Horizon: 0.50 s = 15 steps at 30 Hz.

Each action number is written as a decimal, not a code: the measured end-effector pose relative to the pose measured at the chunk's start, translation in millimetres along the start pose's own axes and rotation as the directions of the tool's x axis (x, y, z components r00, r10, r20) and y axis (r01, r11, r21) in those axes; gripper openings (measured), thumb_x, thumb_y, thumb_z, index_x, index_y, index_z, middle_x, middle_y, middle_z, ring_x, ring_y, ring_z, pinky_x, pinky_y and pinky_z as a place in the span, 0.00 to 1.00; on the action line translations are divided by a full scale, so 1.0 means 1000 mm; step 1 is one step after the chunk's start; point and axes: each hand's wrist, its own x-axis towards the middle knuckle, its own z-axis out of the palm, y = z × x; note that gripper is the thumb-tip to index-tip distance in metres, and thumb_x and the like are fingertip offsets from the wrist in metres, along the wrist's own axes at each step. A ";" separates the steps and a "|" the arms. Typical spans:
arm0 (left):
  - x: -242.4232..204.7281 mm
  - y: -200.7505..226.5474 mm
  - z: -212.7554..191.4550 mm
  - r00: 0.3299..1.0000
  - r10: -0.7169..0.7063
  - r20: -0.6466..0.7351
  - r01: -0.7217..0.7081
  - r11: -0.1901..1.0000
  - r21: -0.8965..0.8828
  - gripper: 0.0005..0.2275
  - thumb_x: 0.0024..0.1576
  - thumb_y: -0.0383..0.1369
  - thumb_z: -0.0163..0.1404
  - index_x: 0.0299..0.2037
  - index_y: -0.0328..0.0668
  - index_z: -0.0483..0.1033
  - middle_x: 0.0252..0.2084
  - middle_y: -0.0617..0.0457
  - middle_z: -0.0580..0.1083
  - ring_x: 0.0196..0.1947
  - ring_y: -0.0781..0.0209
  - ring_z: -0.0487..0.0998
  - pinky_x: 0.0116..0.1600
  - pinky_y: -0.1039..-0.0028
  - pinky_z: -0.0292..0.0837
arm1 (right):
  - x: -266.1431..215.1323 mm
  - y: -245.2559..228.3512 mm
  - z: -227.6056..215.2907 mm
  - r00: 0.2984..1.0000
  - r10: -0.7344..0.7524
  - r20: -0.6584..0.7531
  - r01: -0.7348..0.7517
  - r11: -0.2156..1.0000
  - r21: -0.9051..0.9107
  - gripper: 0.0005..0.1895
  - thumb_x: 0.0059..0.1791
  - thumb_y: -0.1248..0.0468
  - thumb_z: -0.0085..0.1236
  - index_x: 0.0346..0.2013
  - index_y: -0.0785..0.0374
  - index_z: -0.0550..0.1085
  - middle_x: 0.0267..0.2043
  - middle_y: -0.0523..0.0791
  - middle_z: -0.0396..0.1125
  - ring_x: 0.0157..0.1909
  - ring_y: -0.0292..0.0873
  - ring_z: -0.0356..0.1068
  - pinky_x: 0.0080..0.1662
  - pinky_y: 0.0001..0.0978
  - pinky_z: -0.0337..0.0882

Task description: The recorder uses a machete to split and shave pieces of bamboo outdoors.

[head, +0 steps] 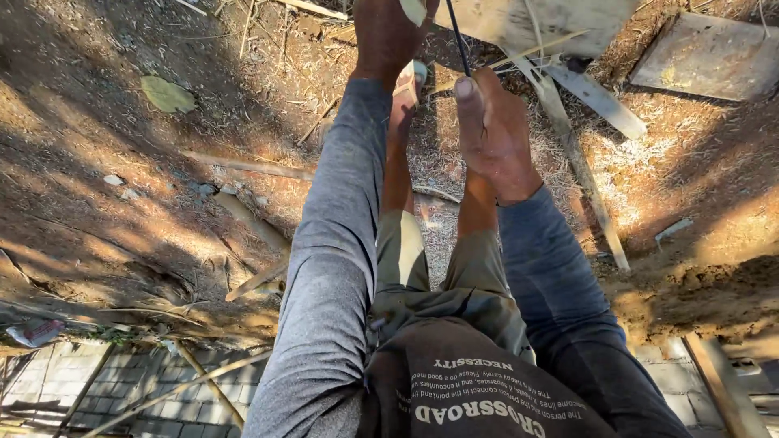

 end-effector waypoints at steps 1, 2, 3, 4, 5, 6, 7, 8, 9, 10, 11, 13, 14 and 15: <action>0.001 0.005 -0.001 0.999 -0.046 -0.024 0.047 0.999 0.024 0.13 0.53 0.41 0.68 0.36 0.45 0.78 0.31 0.49 0.79 0.31 0.48 0.82 0.36 0.59 0.77 | 0.001 -0.005 -0.003 0.999 0.044 0.009 -0.044 0.998 0.041 0.26 0.65 0.47 0.37 0.38 0.67 0.65 0.22 0.53 0.53 0.22 0.52 0.57 0.31 0.47 0.56; 0.002 0.009 -0.002 0.995 -0.092 -0.048 0.095 0.994 0.048 0.13 0.53 0.41 0.68 0.36 0.47 0.77 0.31 0.51 0.79 0.31 0.49 0.82 0.37 0.60 0.77 | 0.002 -0.010 -0.006 0.996 0.087 0.020 -0.088 0.993 0.081 0.27 0.64 0.45 0.37 0.38 0.67 0.66 0.21 0.52 0.53 0.21 0.50 0.57 0.30 0.45 0.57; 0.007 0.018 -0.007 0.995 -0.089 -0.049 0.092 0.995 0.047 0.13 0.53 0.41 0.68 0.36 0.47 0.77 0.31 0.51 0.79 0.31 0.49 0.82 0.37 0.60 0.77 | 0.001 -0.022 -0.014 0.996 0.086 0.017 -0.087 0.993 0.081 0.27 0.64 0.45 0.37 0.38 0.67 0.66 0.21 0.52 0.53 0.21 0.50 0.57 0.30 0.45 0.57; 0.006 0.027 -0.014 0.990 -0.091 -0.107 0.103 0.988 0.115 0.14 0.51 0.41 0.68 0.38 0.47 0.77 0.33 0.50 0.79 0.33 0.47 0.82 0.37 0.59 0.77 | -0.002 -0.035 -0.021 0.995 0.093 0.033 -0.096 0.989 0.109 0.27 0.63 0.45 0.37 0.38 0.67 0.65 0.22 0.50 0.54 0.22 0.49 0.57 0.30 0.44 0.57; 0.004 0.037 -0.022 0.983 -0.088 -0.164 0.118 0.976 0.181 0.15 0.49 0.41 0.68 0.39 0.47 0.77 0.34 0.48 0.78 0.35 0.45 0.81 0.38 0.58 0.77 | -0.006 -0.049 -0.028 0.994 0.101 0.049 -0.107 0.985 0.137 0.28 0.63 0.44 0.36 0.37 0.67 0.64 0.22 0.49 0.55 0.23 0.48 0.58 0.29 0.43 0.57; 0.010 0.064 -0.042 0.982 -0.085 -0.168 0.115 0.977 0.179 0.15 0.49 0.41 0.68 0.39 0.47 0.77 0.34 0.48 0.78 0.35 0.45 0.81 0.38 0.58 0.77 | -0.010 -0.069 -0.039 0.994 0.096 0.046 -0.102 0.986 0.134 0.28 0.63 0.44 0.36 0.37 0.67 0.64 0.22 0.49 0.55 0.23 0.48 0.58 0.29 0.43 0.57; 0.016 0.090 -0.061 0.965 -0.099 -0.242 0.113 0.993 0.045 0.14 0.55 0.38 0.65 0.46 0.45 0.75 0.41 0.49 0.78 0.41 0.48 0.82 0.43 0.64 0.80 | -0.014 -0.090 -0.050 0.999 0.039 0.029 -0.044 0.985 0.169 0.29 0.64 0.42 0.35 0.39 0.67 0.65 0.24 0.47 0.58 0.24 0.45 0.61 0.30 0.40 0.59; 0.023 0.114 -0.081 0.943 -0.121 -0.311 0.097 0.991 -0.091 0.14 0.62 0.36 0.62 0.53 0.44 0.73 0.47 0.49 0.77 0.47 0.51 0.84 0.48 0.68 0.84 | -0.015 -0.110 -0.061 1.000 -0.016 0.013 0.013 0.979 0.205 0.31 0.64 0.41 0.33 0.40 0.67 0.66 0.27 0.45 0.61 0.26 0.41 0.64 0.30 0.37 0.62; 0.028 0.124 -0.093 0.942 -0.120 -0.315 0.095 0.991 -0.092 0.14 0.62 0.36 0.62 0.53 0.44 0.73 0.47 0.49 0.77 0.47 0.51 0.84 0.48 0.68 0.84 | -0.022 -0.107 -0.064 1.000 -0.020 0.013 0.017 0.979 0.203 0.31 0.64 0.41 0.33 0.40 0.67 0.66 0.27 0.45 0.61 0.26 0.41 0.64 0.30 0.37 0.62; 0.027 0.136 -0.107 0.936 -0.071 -0.346 0.046 0.996 -0.081 0.22 0.57 0.39 0.64 0.55 0.40 0.70 0.49 0.46 0.76 0.50 0.47 0.81 0.51 0.64 0.82 | -0.032 -0.104 -0.066 0.998 -0.052 0.028 0.046 0.981 0.191 0.30 0.64 0.42 0.34 0.40 0.67 0.67 0.25 0.45 0.60 0.24 0.40 0.62 0.29 0.36 0.61; 0.026 0.147 -0.119 0.926 -0.023 -0.377 -0.003 0.998 -0.069 0.29 0.52 0.43 0.66 0.58 0.36 0.68 0.51 0.43 0.74 0.52 0.43 0.79 0.54 0.60 0.81 | -0.042 -0.101 -0.068 0.996 -0.084 0.043 0.075 0.981 0.180 0.29 0.63 0.43 0.36 0.40 0.67 0.69 0.23 0.44 0.60 0.22 0.39 0.61 0.29 0.35 0.61; -0.001 0.091 -0.070 0.953 -0.112 -0.280 0.107 0.994 -0.032 0.27 0.56 0.41 0.65 0.61 0.39 0.67 0.54 0.46 0.75 0.54 0.47 0.80 0.55 0.66 0.82 | -0.034 -0.045 -0.035 0.999 -0.033 0.038 0.029 0.992 0.120 0.28 0.62 0.44 0.34 0.39 0.65 0.68 0.23 0.43 0.59 0.21 0.38 0.59 0.26 0.34 0.59; -0.020 0.066 -0.046 0.961 -0.222 -0.165 0.227 0.974 0.008 0.26 0.60 0.38 0.64 0.64 0.43 0.66 0.56 0.48 0.75 0.56 0.51 0.81 0.56 0.72 0.83 | -0.034 -0.019 -0.020 0.998 0.041 0.037 -0.043 0.997 0.056 0.27 0.61 0.44 0.32 0.39 0.64 0.68 0.23 0.43 0.59 0.20 0.37 0.58 0.24 0.32 0.57; -0.042 0.051 -0.033 0.960 -0.237 -0.151 0.241 0.971 0.008 0.26 0.60 0.38 0.64 0.64 0.43 0.66 0.56 0.48 0.75 0.56 0.51 0.81 0.56 0.72 0.83 | -0.024 -0.001 -0.009 0.997 0.059 0.047 -0.062 0.996 0.057 0.27 0.61 0.44 0.32 0.39 0.64 0.68 0.23 0.43 0.59 0.20 0.37 0.58 0.24 0.32 0.57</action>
